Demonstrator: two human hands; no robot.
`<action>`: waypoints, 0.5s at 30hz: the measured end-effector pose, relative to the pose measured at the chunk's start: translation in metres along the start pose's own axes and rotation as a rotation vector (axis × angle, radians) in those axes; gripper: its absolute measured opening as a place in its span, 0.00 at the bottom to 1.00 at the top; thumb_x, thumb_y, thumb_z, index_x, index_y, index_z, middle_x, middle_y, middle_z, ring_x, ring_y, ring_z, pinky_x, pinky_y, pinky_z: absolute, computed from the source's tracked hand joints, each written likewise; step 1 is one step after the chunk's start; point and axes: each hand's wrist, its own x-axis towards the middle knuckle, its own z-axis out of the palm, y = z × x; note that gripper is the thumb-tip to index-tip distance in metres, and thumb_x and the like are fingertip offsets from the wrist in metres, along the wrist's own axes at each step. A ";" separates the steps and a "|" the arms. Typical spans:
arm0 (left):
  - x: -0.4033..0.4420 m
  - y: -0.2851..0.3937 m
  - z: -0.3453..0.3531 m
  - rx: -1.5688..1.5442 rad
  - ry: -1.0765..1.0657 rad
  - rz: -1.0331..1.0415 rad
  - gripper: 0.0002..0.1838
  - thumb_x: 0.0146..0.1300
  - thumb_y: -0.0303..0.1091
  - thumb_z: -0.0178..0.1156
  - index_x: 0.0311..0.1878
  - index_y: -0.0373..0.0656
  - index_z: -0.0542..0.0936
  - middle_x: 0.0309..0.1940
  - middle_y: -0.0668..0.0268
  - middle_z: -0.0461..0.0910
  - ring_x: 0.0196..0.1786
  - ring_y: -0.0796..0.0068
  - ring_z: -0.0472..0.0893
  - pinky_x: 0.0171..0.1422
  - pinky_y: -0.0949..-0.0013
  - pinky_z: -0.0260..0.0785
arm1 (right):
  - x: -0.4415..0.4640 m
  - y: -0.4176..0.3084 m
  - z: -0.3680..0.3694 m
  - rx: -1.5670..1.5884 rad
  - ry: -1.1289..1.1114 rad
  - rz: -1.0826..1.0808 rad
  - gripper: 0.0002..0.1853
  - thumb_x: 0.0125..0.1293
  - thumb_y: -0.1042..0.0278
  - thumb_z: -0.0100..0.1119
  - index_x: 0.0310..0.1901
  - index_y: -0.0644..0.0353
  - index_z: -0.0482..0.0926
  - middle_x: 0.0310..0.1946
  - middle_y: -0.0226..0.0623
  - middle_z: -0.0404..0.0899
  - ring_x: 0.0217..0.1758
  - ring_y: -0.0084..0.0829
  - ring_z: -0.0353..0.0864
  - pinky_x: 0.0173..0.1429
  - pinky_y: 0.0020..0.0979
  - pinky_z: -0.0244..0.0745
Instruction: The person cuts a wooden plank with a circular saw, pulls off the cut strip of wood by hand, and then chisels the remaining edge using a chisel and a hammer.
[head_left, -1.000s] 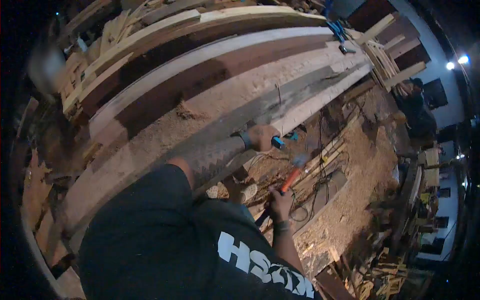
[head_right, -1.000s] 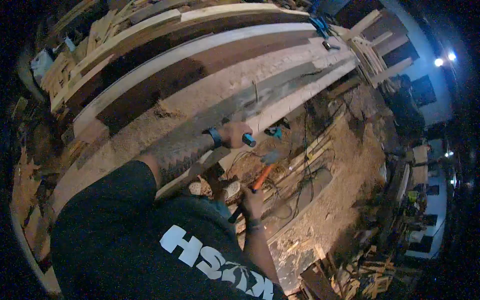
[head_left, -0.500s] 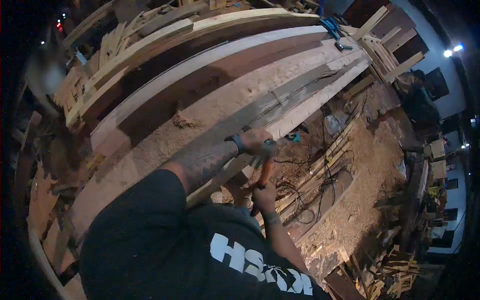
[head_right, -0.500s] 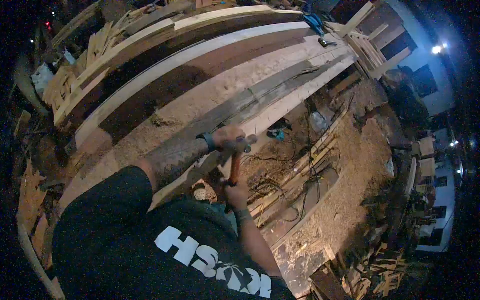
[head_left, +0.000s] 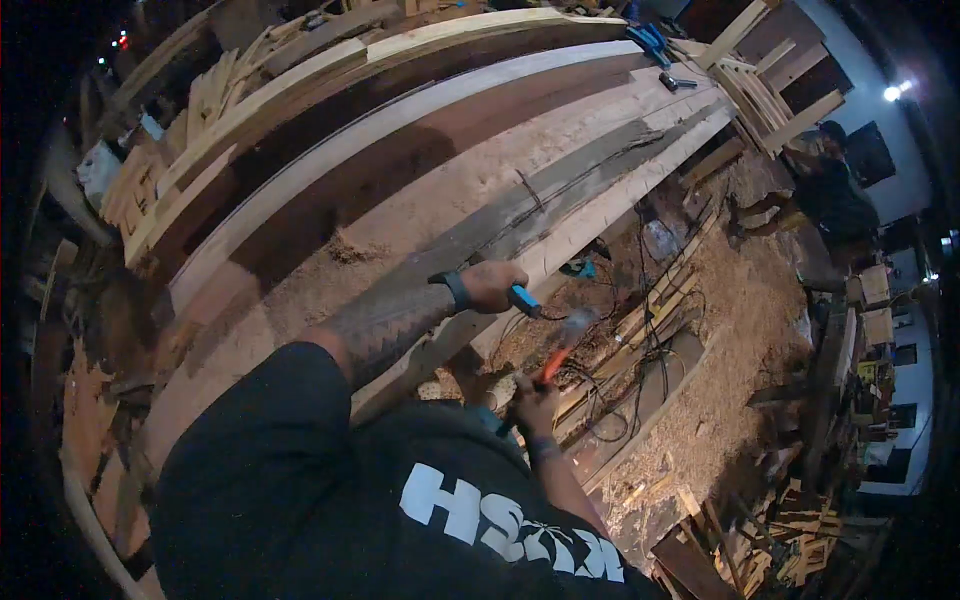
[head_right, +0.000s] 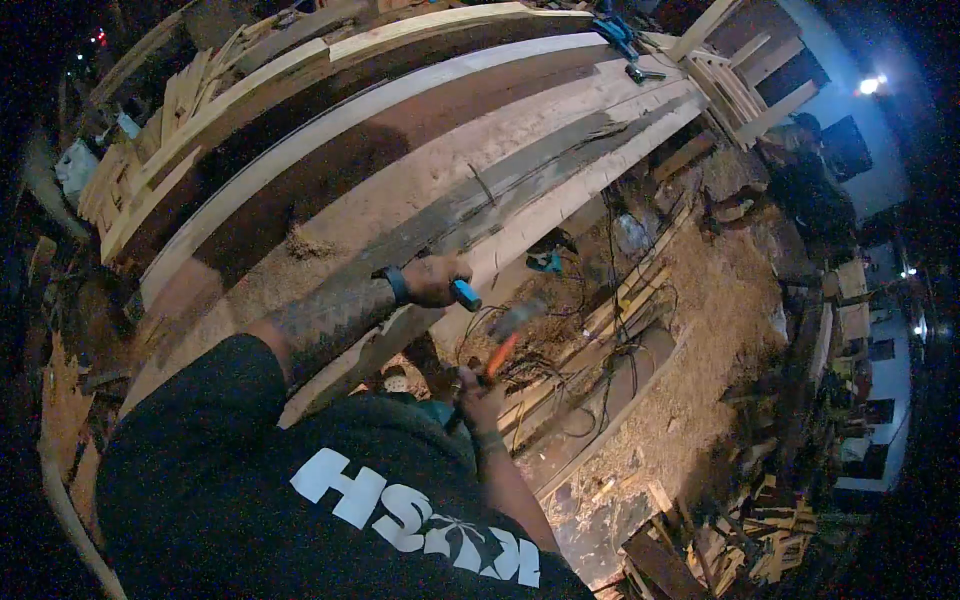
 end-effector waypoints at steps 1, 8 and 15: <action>0.000 -0.009 0.005 0.028 -0.019 0.046 0.10 0.51 0.32 0.67 0.37 0.44 0.79 0.37 0.54 0.81 0.45 0.46 0.82 0.47 0.49 0.73 | -0.026 -0.053 0.002 0.105 0.052 0.078 0.14 0.68 0.63 0.72 0.31 0.57 0.76 0.21 0.30 0.77 0.22 0.23 0.74 0.27 0.30 0.69; 0.042 0.050 0.004 -0.037 -0.274 0.585 0.19 0.59 0.51 0.74 0.41 0.47 0.81 0.38 0.57 0.82 0.44 0.50 0.83 0.50 0.51 0.75 | -0.031 0.068 -0.130 -0.780 0.035 -0.113 0.14 0.65 0.59 0.72 0.29 0.56 0.79 0.19 0.34 0.77 0.16 0.33 0.75 0.25 0.38 0.73; 0.051 0.007 0.059 -0.229 -0.576 0.335 0.17 0.64 0.51 0.68 0.43 0.47 0.84 0.39 0.57 0.84 0.45 0.51 0.83 0.51 0.51 0.76 | -0.103 0.167 -0.183 -0.556 -0.041 0.717 0.16 0.60 0.55 0.74 0.28 0.60 0.84 0.22 0.40 0.83 0.24 0.37 0.86 0.30 0.41 0.79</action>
